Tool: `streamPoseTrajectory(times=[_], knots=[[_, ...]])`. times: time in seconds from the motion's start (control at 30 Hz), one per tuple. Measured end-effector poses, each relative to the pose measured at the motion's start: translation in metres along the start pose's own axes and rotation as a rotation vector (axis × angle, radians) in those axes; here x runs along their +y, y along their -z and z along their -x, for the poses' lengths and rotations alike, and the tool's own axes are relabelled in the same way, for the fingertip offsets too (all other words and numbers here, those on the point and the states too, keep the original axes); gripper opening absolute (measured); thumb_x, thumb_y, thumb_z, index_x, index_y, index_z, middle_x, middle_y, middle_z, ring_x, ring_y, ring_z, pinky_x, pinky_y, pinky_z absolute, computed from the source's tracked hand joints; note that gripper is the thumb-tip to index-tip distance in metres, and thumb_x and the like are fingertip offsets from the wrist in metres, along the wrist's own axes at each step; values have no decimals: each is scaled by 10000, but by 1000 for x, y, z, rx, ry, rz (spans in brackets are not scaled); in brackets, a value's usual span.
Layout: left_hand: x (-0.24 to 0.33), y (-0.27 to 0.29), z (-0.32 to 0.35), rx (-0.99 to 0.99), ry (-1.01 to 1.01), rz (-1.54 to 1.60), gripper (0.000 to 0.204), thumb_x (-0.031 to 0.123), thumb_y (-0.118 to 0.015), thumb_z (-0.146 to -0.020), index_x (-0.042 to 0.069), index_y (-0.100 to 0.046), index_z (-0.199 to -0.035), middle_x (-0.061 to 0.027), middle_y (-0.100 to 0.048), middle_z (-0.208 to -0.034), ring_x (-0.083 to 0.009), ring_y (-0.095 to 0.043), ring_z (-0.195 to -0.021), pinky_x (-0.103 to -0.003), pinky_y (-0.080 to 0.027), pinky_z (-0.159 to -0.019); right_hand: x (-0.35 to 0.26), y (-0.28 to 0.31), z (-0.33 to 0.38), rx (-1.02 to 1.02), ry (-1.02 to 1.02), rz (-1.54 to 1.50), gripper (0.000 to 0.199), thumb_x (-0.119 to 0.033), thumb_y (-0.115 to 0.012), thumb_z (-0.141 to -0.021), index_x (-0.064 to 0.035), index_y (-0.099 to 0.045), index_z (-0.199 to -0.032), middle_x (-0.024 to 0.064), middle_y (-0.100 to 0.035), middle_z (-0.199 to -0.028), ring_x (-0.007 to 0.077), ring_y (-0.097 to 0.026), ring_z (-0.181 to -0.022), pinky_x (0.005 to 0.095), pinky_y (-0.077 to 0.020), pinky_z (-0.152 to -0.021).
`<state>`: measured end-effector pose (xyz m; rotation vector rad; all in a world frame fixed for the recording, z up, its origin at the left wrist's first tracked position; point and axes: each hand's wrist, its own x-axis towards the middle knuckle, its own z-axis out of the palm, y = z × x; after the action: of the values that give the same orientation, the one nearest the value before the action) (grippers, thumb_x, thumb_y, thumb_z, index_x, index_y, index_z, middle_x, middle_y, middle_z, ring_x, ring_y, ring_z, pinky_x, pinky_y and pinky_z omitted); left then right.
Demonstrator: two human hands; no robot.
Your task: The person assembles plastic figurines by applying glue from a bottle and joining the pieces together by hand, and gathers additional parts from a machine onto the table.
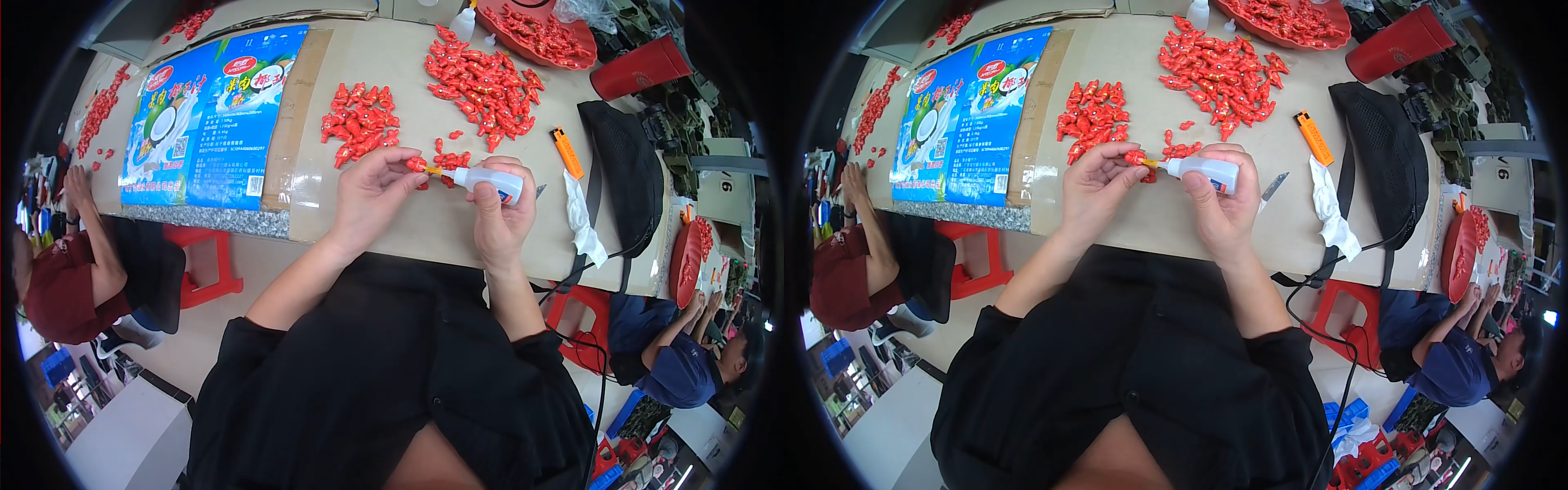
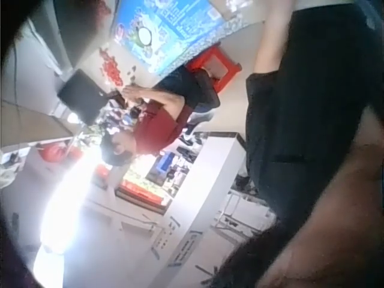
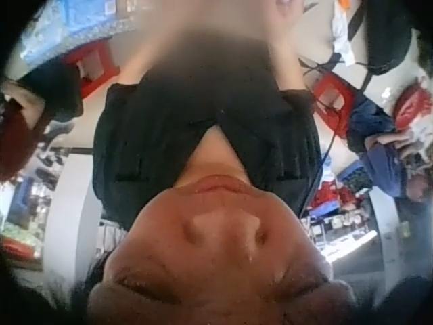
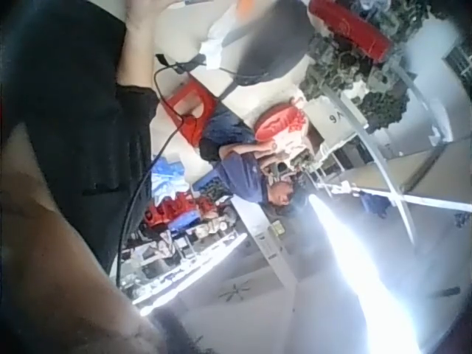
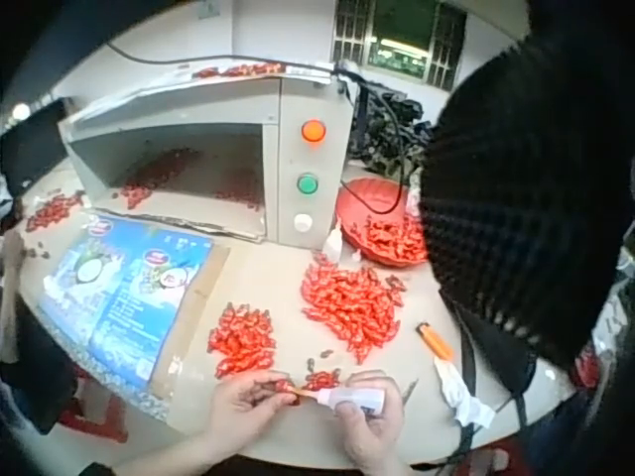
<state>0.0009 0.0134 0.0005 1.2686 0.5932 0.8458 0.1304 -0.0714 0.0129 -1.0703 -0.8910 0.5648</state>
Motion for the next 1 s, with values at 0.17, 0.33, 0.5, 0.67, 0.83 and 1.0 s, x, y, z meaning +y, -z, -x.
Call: streamPoseTrajectory(times=[0.17,0.33,0.5,0.67,0.83,1.0], knots=[[1,-1,0,4,1,6,228,-38,-559,-758,-25,-502,-978,-66,-562,-840,-113,-582,-778,-210,-469,-681,1,0,0,3,5,7,230,-137,-575,-787,-16,-441,-929,100,-465,-920,121,-490,-699,221,-424,-572],[2,1,1,-9,25,9,249,-66,-557,-749,-35,-497,-989,-72,-570,-878,-118,-567,-804,-215,-464,-725,1,0,-1,0,20,21,228,-132,-574,-787,-15,-439,-929,100,-463,-915,123,-489,-700,222,-423,-566],[1,1,0,-5,24,8,249,-68,-557,-749,-37,-496,-988,-77,-571,-880,-118,-568,-803,-216,-464,-724,0,1,0,-7,2,4,222,-124,-572,-787,-13,-439,-927,102,-461,-917,124,-489,-697,222,-422,-566],[0,1,0,-2,20,14,248,-71,-555,-748,-39,-496,-988,-81,-572,-880,-121,-570,-799,-217,-465,-721,1,1,0,-2,1,6,227,-125,-578,-784,-12,-441,-926,104,-460,-921,119,-489,-681,221,-421,-565],[-1,1,0,-6,-16,9,226,-55,-557,-753,-25,-497,-969,-76,-550,-876,-133,-584,-790,-219,-474,-690,1,2,0,5,6,17,232,-128,-589,-778,-13,-446,-921,103,-460,-925,114,-489,-664,218,-419,-563],[2,-1,0,24,14,43,220,-77,-562,-741,-36,-493,-946,-79,-570,-854,-128,-575,-790,-219,-469,-713,-1,2,0,-3,-28,-10,221,-78,-592,-769,-9,-430,-903,75,-445,-903,91,-465,-702,198,-395,-589]])
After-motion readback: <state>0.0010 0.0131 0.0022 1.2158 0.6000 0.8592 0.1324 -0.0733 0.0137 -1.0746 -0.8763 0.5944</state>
